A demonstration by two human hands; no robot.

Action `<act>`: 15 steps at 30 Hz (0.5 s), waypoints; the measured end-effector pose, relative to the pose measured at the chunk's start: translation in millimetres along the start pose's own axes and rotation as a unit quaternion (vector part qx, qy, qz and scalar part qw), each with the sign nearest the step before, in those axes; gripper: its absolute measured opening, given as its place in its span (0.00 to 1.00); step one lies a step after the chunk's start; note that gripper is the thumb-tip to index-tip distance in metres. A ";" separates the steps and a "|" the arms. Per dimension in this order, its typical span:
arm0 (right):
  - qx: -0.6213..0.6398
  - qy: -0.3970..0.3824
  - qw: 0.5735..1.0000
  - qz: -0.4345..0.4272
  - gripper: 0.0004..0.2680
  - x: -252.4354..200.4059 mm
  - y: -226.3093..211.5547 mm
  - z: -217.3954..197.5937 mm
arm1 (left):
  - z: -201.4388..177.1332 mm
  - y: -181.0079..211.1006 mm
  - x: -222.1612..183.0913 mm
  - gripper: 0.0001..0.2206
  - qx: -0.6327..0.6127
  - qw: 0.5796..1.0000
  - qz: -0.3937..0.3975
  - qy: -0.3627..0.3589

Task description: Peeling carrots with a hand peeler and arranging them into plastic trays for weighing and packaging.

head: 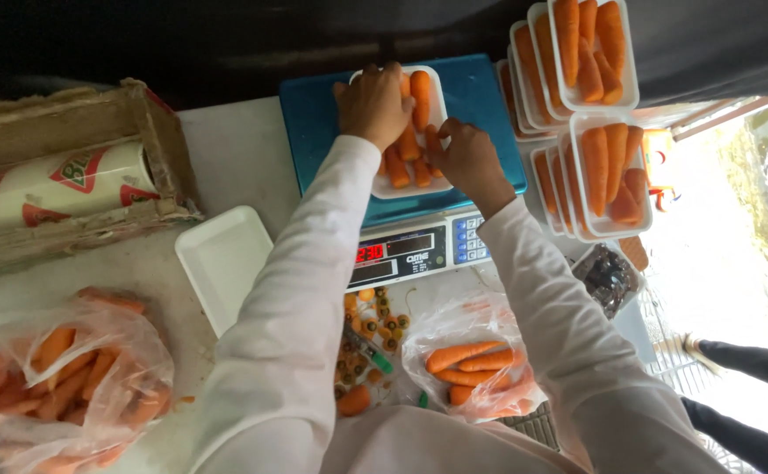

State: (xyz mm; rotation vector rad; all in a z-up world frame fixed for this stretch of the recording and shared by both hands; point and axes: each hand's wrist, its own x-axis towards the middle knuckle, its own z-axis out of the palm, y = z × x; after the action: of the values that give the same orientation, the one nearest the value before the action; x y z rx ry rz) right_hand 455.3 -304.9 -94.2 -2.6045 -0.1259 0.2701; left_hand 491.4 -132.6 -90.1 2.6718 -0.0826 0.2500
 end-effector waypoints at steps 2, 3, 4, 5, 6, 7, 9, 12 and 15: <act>-0.008 0.013 1.000 -0.013 0.11 3.8 8.1 4.2 | -16.7 9.1 -9.2 0.16 -0.011 0.999 0.000 -0.039; -0.005 0.016 1.000 -0.016 0.11 3.6 7.0 4.5 | -25.4 14.7 -15.7 0.25 0.001 0.993 -0.003 -0.121; -0.002 0.019 1.000 -0.018 0.12 3.1 5.8 4.7 | -34.4 20.5 -22.3 0.34 0.013 0.979 -0.005 -0.202; -0.001 0.020 1.000 -0.019 0.12 7.8 15.5 12.9 | -33.4 21.0 -25.0 0.34 0.014 0.979 -0.005 -0.202; -0.018 0.055 0.997 -0.044 0.12 12.4 25.2 20.9 | -32.5 21.7 -27.9 0.23 0.031 0.979 0.015 -0.201; -0.035 0.092 0.993 -0.071 0.12 18.2 34.0 28.6 | -32.3 21.9 -29.9 0.13 0.049 0.978 0.035 -0.198; -0.029 0.106 0.991 -0.081 0.12 20.7 32.9 28.8 | -30.5 17.1 -27.7 0.13 0.042 0.978 0.042 -0.201; -0.019 0.126 0.987 -0.096 0.10 21.2 35.9 33.4 | -30.7 15.6 -31.6 0.13 0.032 0.977 0.048 -0.207; -0.014 0.127 0.987 -0.096 0.10 24.4 38.6 34.8 | -27.0 13.6 -31.3 0.13 0.033 0.977 0.051 -0.202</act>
State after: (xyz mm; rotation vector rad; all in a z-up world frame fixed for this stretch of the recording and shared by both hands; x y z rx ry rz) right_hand 473.1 -318.0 -147.2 -2.6039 -0.2897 -0.1338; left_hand 454.9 -132.3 -66.4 2.7470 -0.3443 -0.2688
